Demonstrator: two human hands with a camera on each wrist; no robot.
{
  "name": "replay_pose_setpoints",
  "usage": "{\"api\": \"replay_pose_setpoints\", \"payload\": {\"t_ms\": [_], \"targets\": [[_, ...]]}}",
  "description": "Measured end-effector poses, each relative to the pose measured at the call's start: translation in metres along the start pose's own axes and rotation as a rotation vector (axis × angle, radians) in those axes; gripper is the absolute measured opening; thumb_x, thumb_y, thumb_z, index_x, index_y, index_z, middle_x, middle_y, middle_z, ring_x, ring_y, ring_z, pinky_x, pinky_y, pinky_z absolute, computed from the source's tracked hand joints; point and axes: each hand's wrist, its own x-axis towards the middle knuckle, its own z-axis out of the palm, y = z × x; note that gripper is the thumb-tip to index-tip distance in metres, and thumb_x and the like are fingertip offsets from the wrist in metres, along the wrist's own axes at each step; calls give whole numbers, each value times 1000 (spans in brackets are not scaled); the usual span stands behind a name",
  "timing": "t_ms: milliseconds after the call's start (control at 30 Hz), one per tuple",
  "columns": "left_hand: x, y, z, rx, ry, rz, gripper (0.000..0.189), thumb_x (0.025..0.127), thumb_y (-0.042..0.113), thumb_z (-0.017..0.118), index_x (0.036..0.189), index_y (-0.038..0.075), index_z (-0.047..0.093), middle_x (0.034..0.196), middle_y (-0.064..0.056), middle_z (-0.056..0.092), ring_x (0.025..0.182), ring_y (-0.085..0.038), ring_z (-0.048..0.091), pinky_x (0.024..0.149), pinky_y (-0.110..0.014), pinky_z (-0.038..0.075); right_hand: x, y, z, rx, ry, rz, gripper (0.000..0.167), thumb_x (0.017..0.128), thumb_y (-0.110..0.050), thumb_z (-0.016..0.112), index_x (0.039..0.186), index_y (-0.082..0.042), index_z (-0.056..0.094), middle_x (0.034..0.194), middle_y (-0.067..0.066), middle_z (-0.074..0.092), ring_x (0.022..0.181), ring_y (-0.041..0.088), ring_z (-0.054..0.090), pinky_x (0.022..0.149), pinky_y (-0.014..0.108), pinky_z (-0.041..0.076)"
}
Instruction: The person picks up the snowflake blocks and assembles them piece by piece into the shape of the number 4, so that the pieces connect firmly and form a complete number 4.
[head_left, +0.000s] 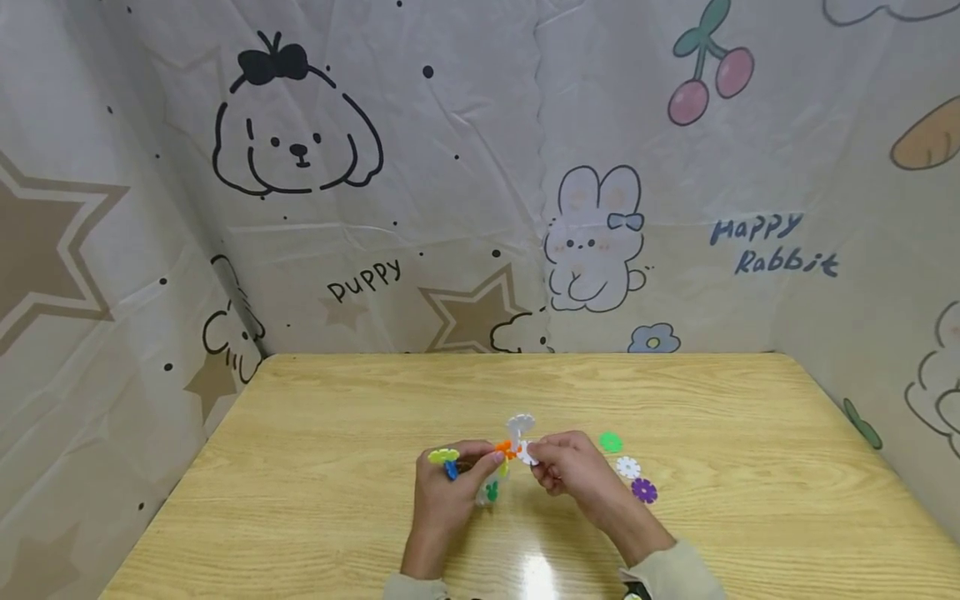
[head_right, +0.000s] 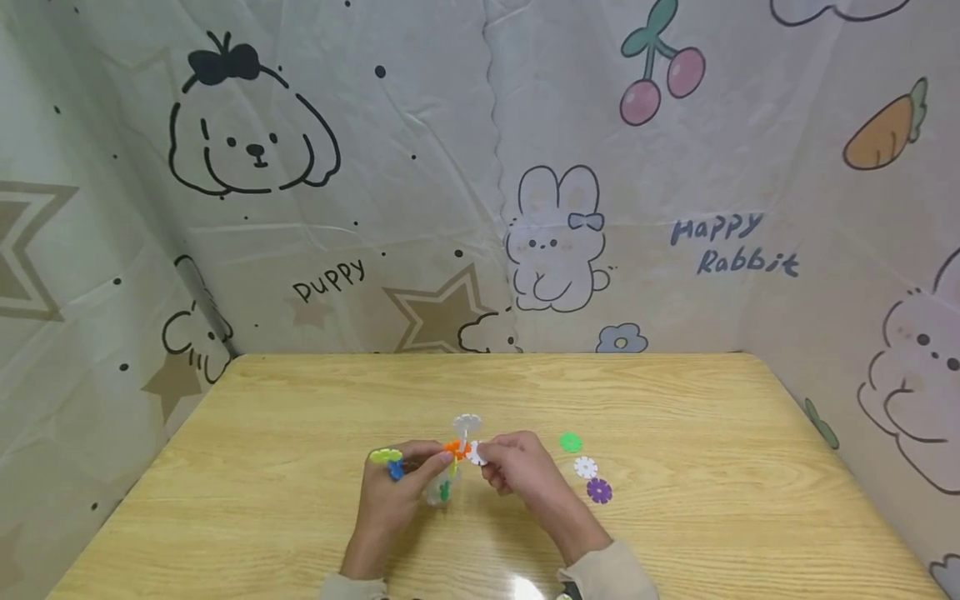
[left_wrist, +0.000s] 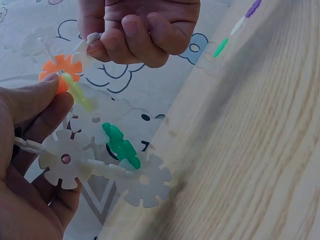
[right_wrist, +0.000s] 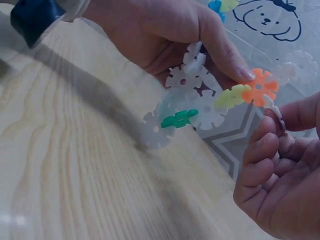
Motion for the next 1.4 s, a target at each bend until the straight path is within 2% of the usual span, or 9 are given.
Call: {"api": "replay_pose_setpoints", "payload": {"t_ms": [300,567,733,867,1100,1233,1400], "targets": [[0,0,0,31,-17,20,9,81,14,85,83,7,79,81,0,74,73,-16,68,67,-26,54,-2,3,3,-4,8,4,28,99,-8,55,72,-4,60,65,2,56,56,9,45,52,20,37],[2,1,-2,74,8,22,7,82,11,84,81,7,78,81,0,74,72,-15,67,67,-27,54,0,1,9,-32,8,-6,30,101,-11,53,73,-3,60,67,3,55,58,11,45,54,23,38],[4,6,-2,62,-6,55,8,83,12,83,83,6,78,82,0,74,73,-16,68,67,-28,55,1,-4,7,-107,-13,-24,29,101,-13,52,76,0,61,72,6,60,64,14,53,60,27,46],[5,9,-4,56,-43,81,7,84,9,82,84,4,78,82,-1,74,72,-17,69,67,-28,55,2,-3,5,-141,-23,-22,28,100,-15,52,80,1,61,76,9,63,67,16,55,61,27,46],[4,7,-7,33,-50,60,7,82,8,83,84,4,78,82,-1,74,72,-16,68,67,-27,55,1,0,3,-169,-58,-35,31,103,-20,52,83,2,63,78,9,63,69,17,55,61,29,46],[4,6,-9,43,-43,66,7,82,10,84,84,6,79,83,-1,74,73,-16,69,68,-28,55,1,1,-3,-234,-40,-48,34,103,-24,55,89,4,67,83,9,65,72,19,58,65,33,49],[4,4,-13,51,-38,71,7,82,13,84,83,8,79,84,0,74,74,-17,69,69,-28,56,0,5,-15,-321,21,-72,35,102,-27,58,93,5,69,83,9,64,74,20,58,67,36,50]]}}
